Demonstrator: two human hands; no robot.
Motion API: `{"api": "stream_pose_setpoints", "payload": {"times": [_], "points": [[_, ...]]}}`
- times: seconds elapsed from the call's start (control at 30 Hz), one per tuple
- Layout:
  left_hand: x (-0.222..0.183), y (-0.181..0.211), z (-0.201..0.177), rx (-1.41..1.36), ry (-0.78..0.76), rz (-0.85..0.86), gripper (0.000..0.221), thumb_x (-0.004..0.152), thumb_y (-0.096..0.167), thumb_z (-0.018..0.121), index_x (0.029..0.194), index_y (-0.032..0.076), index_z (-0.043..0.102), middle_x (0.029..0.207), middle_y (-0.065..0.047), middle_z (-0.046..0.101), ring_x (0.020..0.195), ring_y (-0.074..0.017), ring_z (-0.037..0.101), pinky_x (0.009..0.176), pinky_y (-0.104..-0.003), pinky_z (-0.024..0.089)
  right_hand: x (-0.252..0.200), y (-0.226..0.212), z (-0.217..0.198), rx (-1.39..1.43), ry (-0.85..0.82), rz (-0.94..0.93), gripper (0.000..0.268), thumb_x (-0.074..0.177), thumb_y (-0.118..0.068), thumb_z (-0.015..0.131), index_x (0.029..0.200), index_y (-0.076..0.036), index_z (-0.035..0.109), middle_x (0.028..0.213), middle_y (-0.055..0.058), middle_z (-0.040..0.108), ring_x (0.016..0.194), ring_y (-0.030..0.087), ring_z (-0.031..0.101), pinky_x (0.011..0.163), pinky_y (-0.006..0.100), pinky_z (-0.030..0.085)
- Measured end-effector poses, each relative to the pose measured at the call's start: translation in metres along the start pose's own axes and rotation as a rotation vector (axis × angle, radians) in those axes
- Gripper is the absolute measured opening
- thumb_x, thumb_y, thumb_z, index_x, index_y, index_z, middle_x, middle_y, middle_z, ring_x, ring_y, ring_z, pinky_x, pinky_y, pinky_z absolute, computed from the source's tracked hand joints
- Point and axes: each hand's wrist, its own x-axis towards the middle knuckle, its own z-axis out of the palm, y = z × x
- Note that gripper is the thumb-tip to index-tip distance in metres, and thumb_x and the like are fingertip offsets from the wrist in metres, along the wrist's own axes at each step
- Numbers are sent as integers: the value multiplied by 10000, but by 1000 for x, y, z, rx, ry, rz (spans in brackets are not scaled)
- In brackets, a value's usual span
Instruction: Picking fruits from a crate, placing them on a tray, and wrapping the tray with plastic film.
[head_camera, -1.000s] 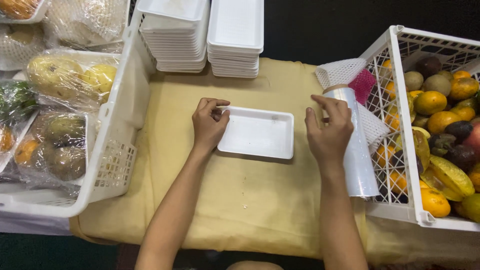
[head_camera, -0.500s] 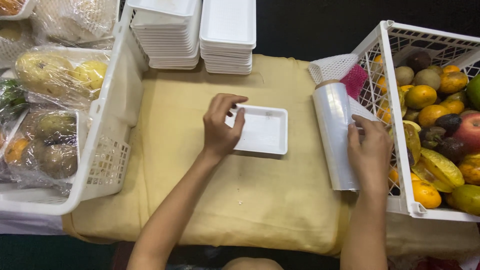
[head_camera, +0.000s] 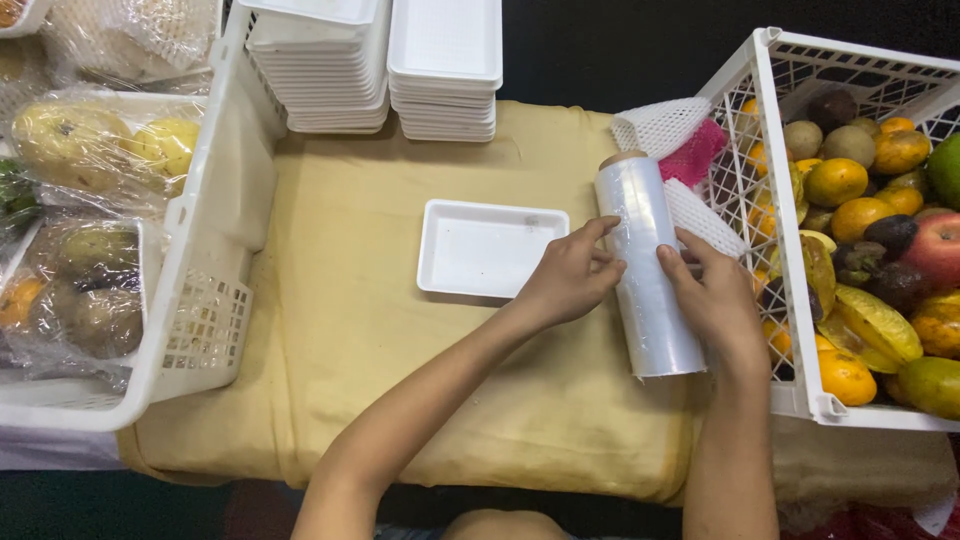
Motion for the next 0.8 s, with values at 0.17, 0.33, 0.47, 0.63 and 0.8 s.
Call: {"api": "stream_pose_setpoints", "payload": {"times": [0.17, 0.33, 0.47, 0.63, 0.8], "points": [[-7, 12, 0, -55, 14, -16, 474, 735, 121, 523, 1180, 24, 393, 1132, -300, 453, 937, -356, 559, 757, -393, 499, -19, -39, -14, 22, -63, 58, 508, 825, -407, 476, 1226, -95, 460, 998, 213, 571, 904, 360, 551, 735, 462, 432], [-8, 6, 9, -62, 86, 42, 425, 729, 76, 527, 1143, 31, 444, 1101, -290, 475, 907, -360, 567, 703, -354, 523, -6, -12, 0, 101, -12, 30, 530, 789, -371, 557, 1212, -64, 467, 962, 213, 581, 822, 373, 572, 653, 445, 453], [-10, 18, 5, -57, 224, 248, 382, 723, -15, 541, 1097, 38, 491, 1083, -239, 500, 854, -332, 577, 662, -335, 539, 3, -5, -1, 285, 77, -94, 480, 840, -290, 561, 1227, -28, 454, 908, 241, 565, 716, 318, 557, 550, 389, 453], [-7, 49, -20, -191, 307, 447, 325, 772, 30, 568, 1086, 99, 527, 1149, -104, 511, 890, -209, 583, 700, -265, 538, 17, -21, -19, 577, 138, -368, 403, 890, -210, 534, 1240, -26, 457, 869, 163, 553, 671, 182, 535, 508, 273, 458], [-4, 70, -41, -140, 326, 461, 403, 812, 258, 565, 1182, 189, 419, 1278, -53, 411, 1024, -158, 530, 776, -259, 577, 21, -71, -27, 815, 159, -487, 497, 849, -340, 465, 1208, 0, 418, 1158, 87, 489, 1014, 112, 463, 851, 191, 386]]}}
